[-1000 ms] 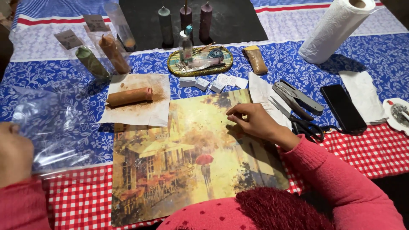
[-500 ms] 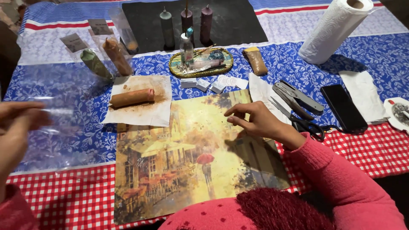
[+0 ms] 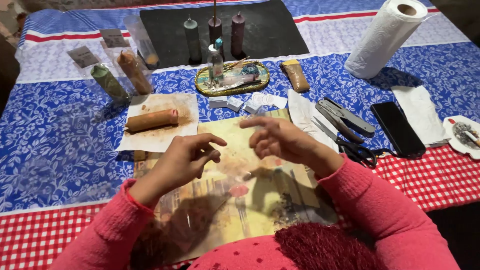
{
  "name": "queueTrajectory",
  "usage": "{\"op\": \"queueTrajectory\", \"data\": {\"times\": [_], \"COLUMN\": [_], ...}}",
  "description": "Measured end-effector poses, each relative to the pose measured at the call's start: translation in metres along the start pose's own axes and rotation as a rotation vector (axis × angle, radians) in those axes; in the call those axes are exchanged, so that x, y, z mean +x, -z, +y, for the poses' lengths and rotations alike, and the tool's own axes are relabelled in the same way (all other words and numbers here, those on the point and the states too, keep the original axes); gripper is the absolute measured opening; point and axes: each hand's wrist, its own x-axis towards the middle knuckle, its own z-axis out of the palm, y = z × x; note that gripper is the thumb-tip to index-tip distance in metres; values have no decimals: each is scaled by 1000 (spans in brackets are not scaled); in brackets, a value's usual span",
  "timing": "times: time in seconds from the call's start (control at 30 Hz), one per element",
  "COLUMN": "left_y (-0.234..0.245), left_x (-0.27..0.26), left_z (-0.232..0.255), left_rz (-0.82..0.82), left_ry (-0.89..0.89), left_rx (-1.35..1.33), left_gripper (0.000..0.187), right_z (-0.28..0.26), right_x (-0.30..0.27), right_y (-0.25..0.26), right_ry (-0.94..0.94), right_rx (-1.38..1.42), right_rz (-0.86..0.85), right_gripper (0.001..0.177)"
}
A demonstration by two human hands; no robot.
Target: Packaging handmade candles into plastic sleeves and cutting excess material.
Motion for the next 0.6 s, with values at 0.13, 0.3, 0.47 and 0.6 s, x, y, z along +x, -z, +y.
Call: {"op": "queueTrajectory", "data": {"times": [0.13, 0.3, 0.47, 0.6], "left_y": [-4, -1, -8, -29], "left_x": [12, 16, 16, 10], "left_z": [-16, -55, -74, -77], "left_rz": [-19, -309, -568, -648], "left_ry": [80, 157, 152, 77], "left_rx": [-3, -177, -210, -202], "left_gripper": [26, 29, 13, 14], "right_z": [-10, -21, -15, -7], "right_x": [-5, -10, -9, -3], "right_y": [20, 37, 54, 62], "right_ry": [60, 303, 434, 500], "right_rx": [-508, -638, -682, -706], "right_rz": [345, 492, 640, 718], "right_gripper": [47, 15, 12, 10]}}
